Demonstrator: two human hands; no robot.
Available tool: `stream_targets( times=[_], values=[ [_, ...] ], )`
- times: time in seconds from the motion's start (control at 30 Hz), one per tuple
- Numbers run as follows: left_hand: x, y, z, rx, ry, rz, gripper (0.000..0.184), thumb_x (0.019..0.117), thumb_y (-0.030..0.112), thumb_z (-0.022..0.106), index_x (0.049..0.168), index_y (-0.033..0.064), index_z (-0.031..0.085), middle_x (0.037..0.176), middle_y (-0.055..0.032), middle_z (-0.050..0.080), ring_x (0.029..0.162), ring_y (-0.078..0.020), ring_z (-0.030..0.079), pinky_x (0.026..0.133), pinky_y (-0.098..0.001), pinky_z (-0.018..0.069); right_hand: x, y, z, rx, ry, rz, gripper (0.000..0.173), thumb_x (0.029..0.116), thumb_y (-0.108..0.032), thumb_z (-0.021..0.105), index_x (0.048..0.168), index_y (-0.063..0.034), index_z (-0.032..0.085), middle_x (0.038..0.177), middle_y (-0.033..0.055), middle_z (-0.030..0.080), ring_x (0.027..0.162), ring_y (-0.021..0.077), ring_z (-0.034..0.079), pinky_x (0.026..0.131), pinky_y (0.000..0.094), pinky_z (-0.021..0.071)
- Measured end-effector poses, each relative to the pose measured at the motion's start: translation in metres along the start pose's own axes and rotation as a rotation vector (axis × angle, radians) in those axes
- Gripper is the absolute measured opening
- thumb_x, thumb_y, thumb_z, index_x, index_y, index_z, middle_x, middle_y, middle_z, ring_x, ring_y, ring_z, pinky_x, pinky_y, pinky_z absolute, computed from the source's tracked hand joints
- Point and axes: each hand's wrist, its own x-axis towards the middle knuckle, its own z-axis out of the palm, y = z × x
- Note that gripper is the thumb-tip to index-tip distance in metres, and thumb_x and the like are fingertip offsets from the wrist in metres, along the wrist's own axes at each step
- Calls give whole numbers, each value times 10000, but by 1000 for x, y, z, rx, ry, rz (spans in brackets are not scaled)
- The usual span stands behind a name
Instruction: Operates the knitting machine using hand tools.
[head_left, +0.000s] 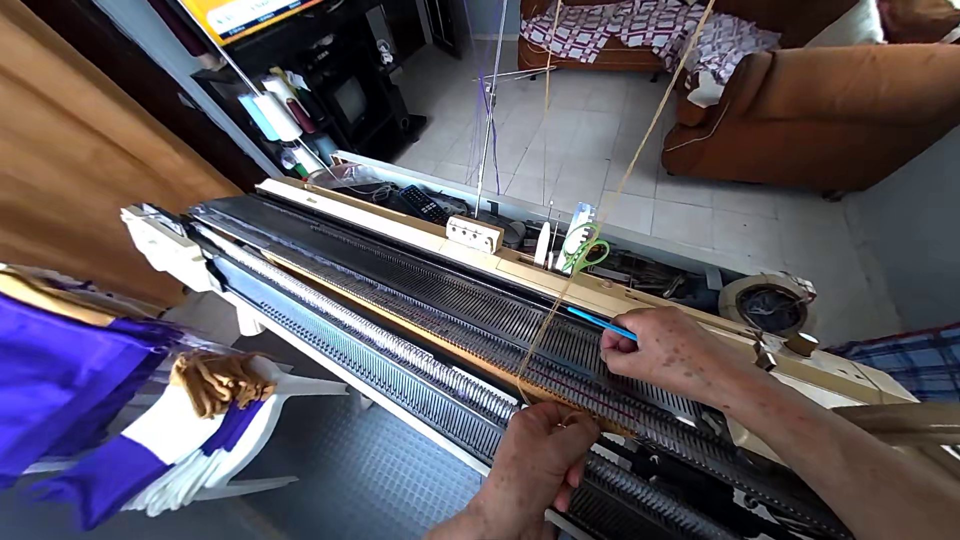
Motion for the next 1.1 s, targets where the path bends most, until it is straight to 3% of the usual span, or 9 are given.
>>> stream_targets(
  times=[0.23,0.5,0.63,0.7,0.77,0.87,0.97,1.03,1.1],
  values=[
    [8,-32,-7,678,261,712,197,887,194,705,970,18,676,558,54,553,453,2,475,455,-172,409,0,0,-2,11,-24,13,100,945,-204,715,904,-116,741,791,29,658,748,161,611,675,374,480],
    [1,-14,-25,515,39,484,193,1001,201,578,1003,44,690,641,108,549,519,56,435,505,-146,373,-4,3,-4,219,-48,8,360,1052,-365,571,861,-92,706,667,1,555,618,116,513,604,329,415],
    [4,-24,-29,473,-23,669,193,1010,118,530,1111,14,658,599,104,471,491,53,381,472,-137,333,-10,0,-9,546,4,69,438,1124,-360,332,1177,-89,672,782,8,594,593,80,582,557,231,510],
    [6,-29,-33,514,-70,770,214,991,73,510,1079,-6,689,607,58,490,497,37,384,476,-143,332,-15,-7,-11,708,34,82,376,1123,-224,383,1478,-132,463,922,64,637,627,134,665,572,257,581],
    [7,-32,-37,603,-65,848,243,952,37,500,1023,-1,729,616,-1,546,499,1,414,481,-167,354,-19,-13,-13,826,49,93,548,1090,-114,455,1594,-272,308,1021,87,694,637,179,707,537,273,597],
    [4,-29,-38,736,-50,838,281,933,37,502,1041,10,760,681,-73,653,523,-78,511,513,-245,431,-25,-15,-18,1037,-25,89,334,1103,-112,364,1331,-157,604,968,72,734,608,152,696,471,232,561],
    [1,-25,-35,742,-57,768,304,967,76,494,1120,0,746,684,-81,643,520,-110,506,513,-282,437,-28,-3,-22,1273,-258,-24,523,1073,-222,176,1258,-67,640,1071,114,767,810,169,761,598,238,603],
    [2,-25,-35,685,-36,757,285,987,87,501,1142,-12,719,634,-51,588,494,-90,461,491,-258,407,-32,0,-24,1264,-341,-98,429,1008,-169,313,1339,-113,581,1172,70,745,945,133,747,724,229,611],
    [4,-26,-36,635,-32,719,257,999,105,505,1153,-26,663,582,-3,514,472,-60,417,473,-235,375,-39,-7,-23,1170,-210,-68,256,1010,-135,503,1206,-119,667,979,30,776,797,69,734,649,175,583]
  ],
)
